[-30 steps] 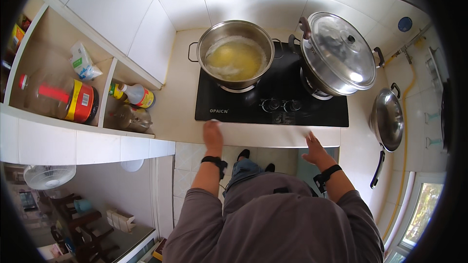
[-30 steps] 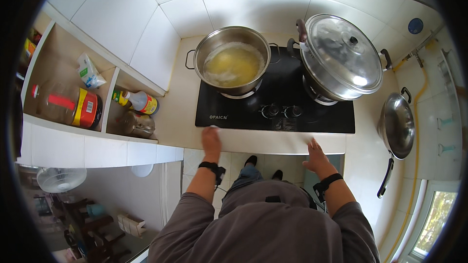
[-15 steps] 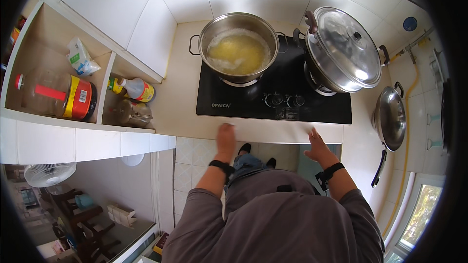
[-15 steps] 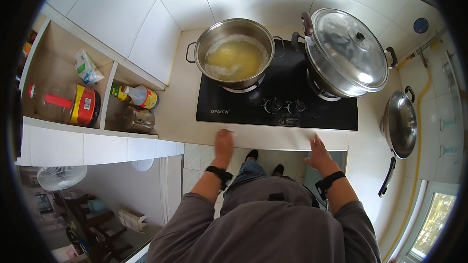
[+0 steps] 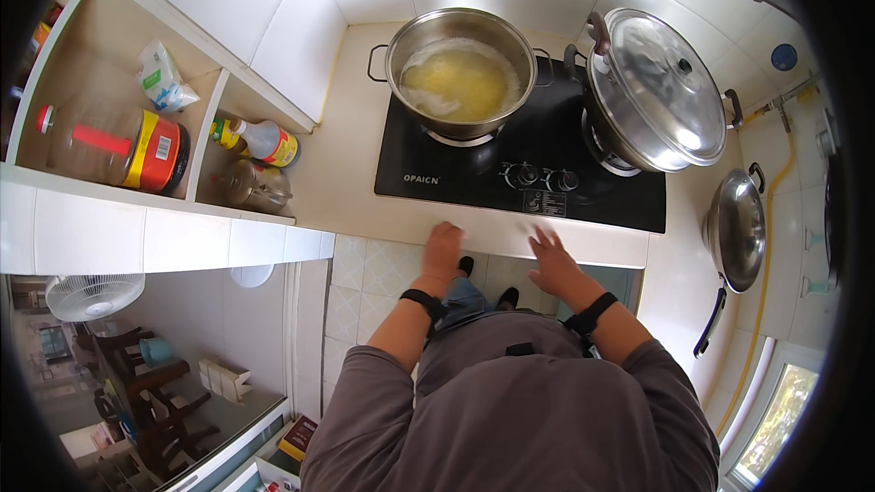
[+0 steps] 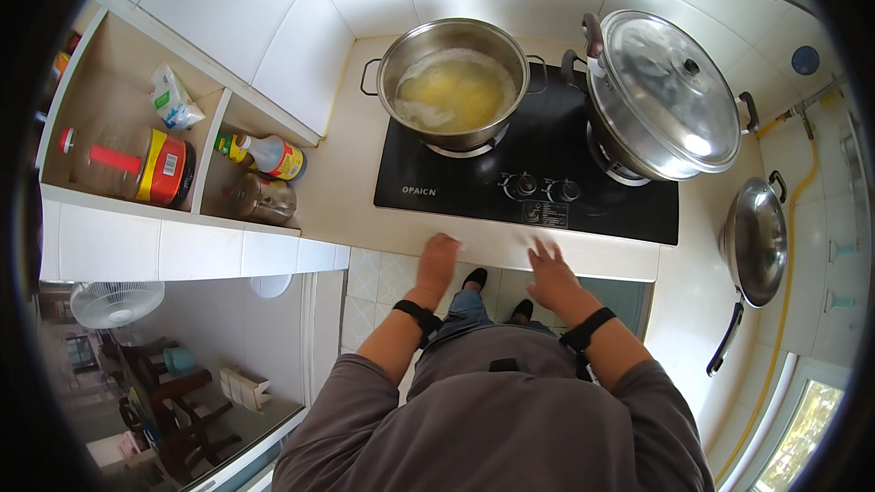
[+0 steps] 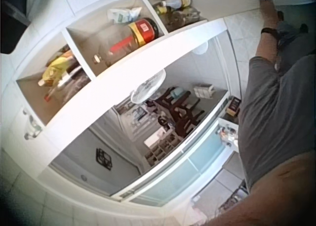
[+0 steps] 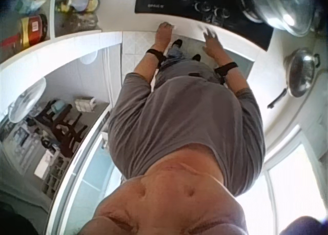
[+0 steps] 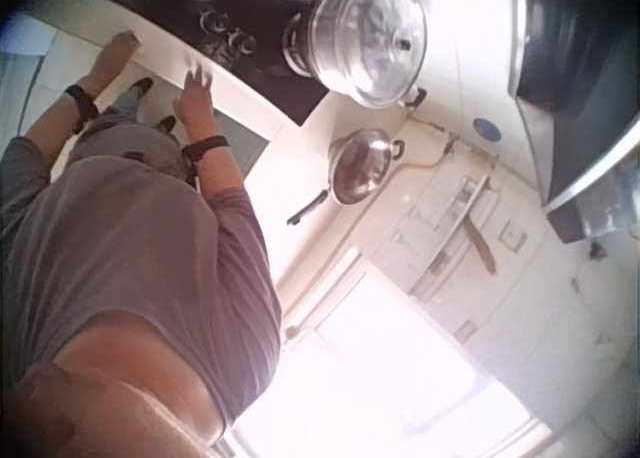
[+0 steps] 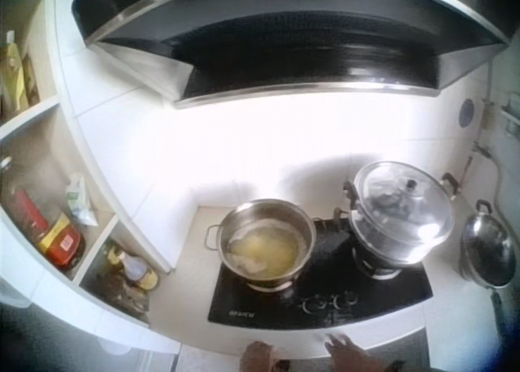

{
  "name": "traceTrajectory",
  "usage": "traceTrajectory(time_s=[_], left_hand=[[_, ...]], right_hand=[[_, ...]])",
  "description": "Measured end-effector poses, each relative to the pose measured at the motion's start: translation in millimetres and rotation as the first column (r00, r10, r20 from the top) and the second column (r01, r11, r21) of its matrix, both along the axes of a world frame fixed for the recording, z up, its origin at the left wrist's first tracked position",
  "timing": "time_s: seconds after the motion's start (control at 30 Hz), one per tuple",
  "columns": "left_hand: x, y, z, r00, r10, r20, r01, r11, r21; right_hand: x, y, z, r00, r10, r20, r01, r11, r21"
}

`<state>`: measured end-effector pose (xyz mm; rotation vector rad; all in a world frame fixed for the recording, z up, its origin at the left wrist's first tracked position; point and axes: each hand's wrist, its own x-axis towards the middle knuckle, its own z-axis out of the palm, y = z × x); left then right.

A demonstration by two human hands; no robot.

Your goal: The person wipes the edge of a stovetop and then cleans the interior and exterior surfaces of a white kitchen cabinet using a cloth.

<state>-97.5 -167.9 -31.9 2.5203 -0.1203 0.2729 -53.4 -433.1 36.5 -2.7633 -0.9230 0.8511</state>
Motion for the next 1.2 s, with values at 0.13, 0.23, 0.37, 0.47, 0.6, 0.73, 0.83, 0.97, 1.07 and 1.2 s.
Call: traceTrajectory(time_s=[0.13,0.23,0.37,0.47,0.6,0.73,0.83,0.97,1.07,1.2], left_hand=[[3.7,79.0,-15.1,0.906,0.408,0.116,-0.411,0.912,0.003],[8.8,85.9,-11.5,0.801,0.599,-0.012,-0.599,0.801,-0.011],[17.5,0.1,-31.0,0.960,0.271,0.070,-0.276,0.959,0.066],[14.5,-56.3,-39.0,0.997,0.074,0.002,-0.074,0.997,-0.035],[21.1,-27.8,-27.4,0.996,0.082,-0.032,-0.082,0.997,-0.014],[25.5,85.0,-30.4,0.945,0.325,0.036,-0.325,0.946,-0.020],[25.6,110.9,-14.8,0.837,0.546,0.024,-0.547,0.836,0.034],[36.8,50.3,-19.7,0.880,0.472,-0.050,-0.475,0.877,-0.072],[30.7,-27.9,-23.8,0.971,0.204,-0.121,-0.212,0.975,-0.060],[19.5,-26.4,-5.6,0.982,0.103,-0.160,-0.111,0.993,-0.040]], right_hand=[[0.5,26.0,-6.5,1.000,-0.022,-0.004,0.022,0.994,0.110],[0.4,36.8,-12.1,0.998,0.018,0.061,-0.025,0.992,0.122],[-4.3,42.2,-24.1,0.992,0.026,0.121,-0.043,0.990,0.138],[-6.7,44.1,-26.1,0.982,0.037,0.183,-0.062,0.989,0.132],[-3.5,39.5,-27.3,0.991,0.066,0.120,-0.071,0.997,0.033],[-5.4,38.2,-24.0,0.982,0.111,0.154,-0.106,0.994,-0.039],[-6.1,36.4,-23.4,0.981,0.124,0.147,-0.123,0.992,-0.019],[-6.4,36.9,-32.6,0.978,0.120,0.170,-0.122,0.993,-0.003],[-5.9,39.7,-24.8,0.979,0.134,0.153,-0.137,0.990,0.009],[-2.3,37.6,-13.4,0.994,0.093,0.064,-0.096,0.995,0.041]])
